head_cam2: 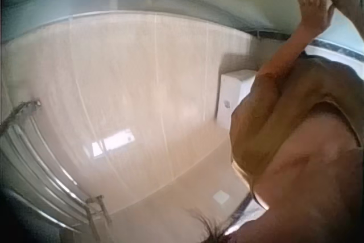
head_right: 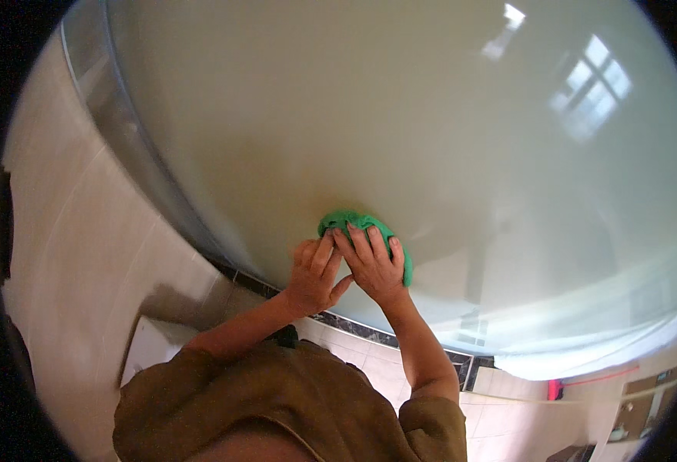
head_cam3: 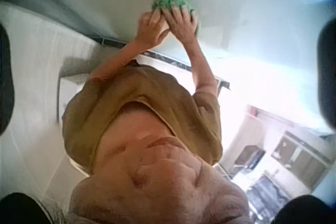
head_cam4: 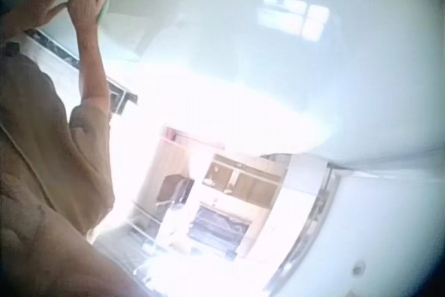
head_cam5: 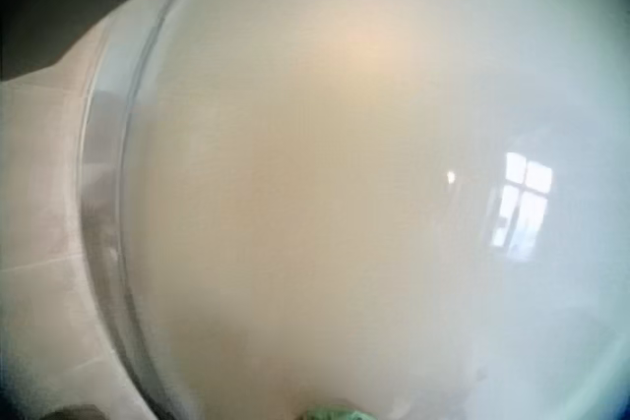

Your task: The person wipes a large curved glass surface and adjacent tiled walls in a bathroom using a green cloth. They move systematically across the glass and then clean the wall tiles near a toilet and mirror.

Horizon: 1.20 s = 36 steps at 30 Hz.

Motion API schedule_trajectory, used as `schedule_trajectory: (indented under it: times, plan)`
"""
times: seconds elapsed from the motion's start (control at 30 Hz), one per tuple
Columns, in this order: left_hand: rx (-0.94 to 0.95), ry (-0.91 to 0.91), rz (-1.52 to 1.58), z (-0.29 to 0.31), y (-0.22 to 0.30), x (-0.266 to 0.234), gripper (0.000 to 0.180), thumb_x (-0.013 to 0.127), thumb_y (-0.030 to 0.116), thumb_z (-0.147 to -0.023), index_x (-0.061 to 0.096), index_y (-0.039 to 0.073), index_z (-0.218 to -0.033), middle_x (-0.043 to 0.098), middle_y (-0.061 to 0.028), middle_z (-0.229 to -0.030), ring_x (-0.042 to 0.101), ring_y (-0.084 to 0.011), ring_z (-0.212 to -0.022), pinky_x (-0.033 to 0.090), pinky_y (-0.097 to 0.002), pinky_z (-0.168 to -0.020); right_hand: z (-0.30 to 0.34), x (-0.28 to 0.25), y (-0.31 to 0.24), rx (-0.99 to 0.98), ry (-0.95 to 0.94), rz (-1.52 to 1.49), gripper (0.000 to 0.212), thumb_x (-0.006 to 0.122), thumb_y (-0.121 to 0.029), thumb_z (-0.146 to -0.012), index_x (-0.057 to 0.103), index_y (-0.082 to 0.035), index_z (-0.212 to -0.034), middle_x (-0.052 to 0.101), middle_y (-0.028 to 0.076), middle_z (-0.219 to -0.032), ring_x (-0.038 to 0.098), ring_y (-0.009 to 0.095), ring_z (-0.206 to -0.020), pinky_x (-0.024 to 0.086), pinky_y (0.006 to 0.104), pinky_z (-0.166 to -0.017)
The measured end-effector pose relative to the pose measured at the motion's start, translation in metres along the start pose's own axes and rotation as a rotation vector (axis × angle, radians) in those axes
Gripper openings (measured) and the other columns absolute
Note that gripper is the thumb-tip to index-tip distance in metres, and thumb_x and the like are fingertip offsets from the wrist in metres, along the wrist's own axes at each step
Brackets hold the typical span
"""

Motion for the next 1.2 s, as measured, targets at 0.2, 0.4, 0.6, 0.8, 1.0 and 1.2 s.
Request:
schedule_trajectory:
  times: [0.2,0.4,0.6,0.8,1.0,1.2]
  plan:
    - [-0.112,-0.114,0.037,0.027,0.014,0.004,0.067,0.070,0.032,-0.089,0.049,-0.005,-0.141,0.038,-0.0230,-0.152,0.044,-0.0378,-0.135,0.030,-0.0578,-0.114,0.037,0.004,-0.017,0.029,-0.146,-0.114,0.042,0.064,-0.029,-0.091,0.062,-0.024,-0.133,0.053,0.003,-0.140,0.046,0.028,-0.132,0.027,0.0518,-0.110]
    - [-0.196,-0.098,0.012,0.019,0.029,-0.004,0.057,0.063,0.024,-0.094,0.050,-0.006,-0.140,0.039,-0.0218,-0.155,0.044,-0.0356,-0.138,0.019,-0.0607,-0.120,0.033,0.013,-0.024,0.063,0.018,-0.069,0.039,0.056,-0.027,-0.101,0.059,-0.014,-0.138,0.046,0.012,-0.152,0.036,0.035,-0.145,0.019,0.0564,-0.118]
    - [-0.296,-0.023,-0.075,0.007,0.038,-0.017,0.054,0.061,0.016,-0.091,0.051,-0.006,-0.140,0.041,-0.0195,-0.155,0.045,-0.0333,-0.139,0.018,-0.0586,-0.121,0.009,0.005,-0.034,0.105,0.062,-0.109,0.036,0.056,-0.028,-0.101,0.063,-0.017,-0.134,0.052,0.010,-0.148,0.040,0.034,-0.141,0.022,0.0561,-0.117]
    - [-0.354,-0.012,-0.093,-0.003,0.041,-0.025,0.054,0.053,0.014,-0.095,0.045,-0.006,-0.145,0.033,-0.0230,-0.160,0.039,-0.0375,-0.144,0.013,-0.0608,-0.121,-0.021,-0.005,-0.035,0.122,0.167,-0.088,0.036,0.055,-0.029,-0.102,0.063,-0.018,-0.135,0.053,0.008,-0.148,0.043,0.032,-0.140,0.023,0.0542,-0.117]
    - [-0.390,0.054,-0.124,-0.017,0.046,-0.049,0.054,0.048,0.015,-0.097,0.043,-0.005,-0.148,0.034,-0.0210,-0.160,0.039,-0.0364,-0.144,0.016,-0.0582,-0.121,-0.050,-0.034,-0.038,0.134,0.167,-0.087,0.036,0.055,-0.029,-0.102,0.063,-0.018,-0.135,0.054,0.005,-0.149,0.046,0.028,-0.138,0.026,0.0501,-0.115]
    - [-0.364,0.156,-0.035,-0.026,0.002,-0.062,0.055,0.042,0.017,-0.101,0.038,-0.001,-0.152,0.031,-0.0214,-0.162,0.035,-0.0373,-0.147,0.018,-0.0585,-0.120,-0.096,-0.037,-0.055,0.188,0.177,-0.162,0.036,0.052,-0.025,-0.102,0.063,-0.014,-0.135,0.052,0.007,-0.151,0.046,0.028,-0.141,0.025,0.0475,-0.116]
Point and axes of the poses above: each hand's wrist, its own z-axis away from the middle knuckle, its own x-axis out of the palm, y = z × x, the point moved 1 cm from there along -z, towards the middle knuckle
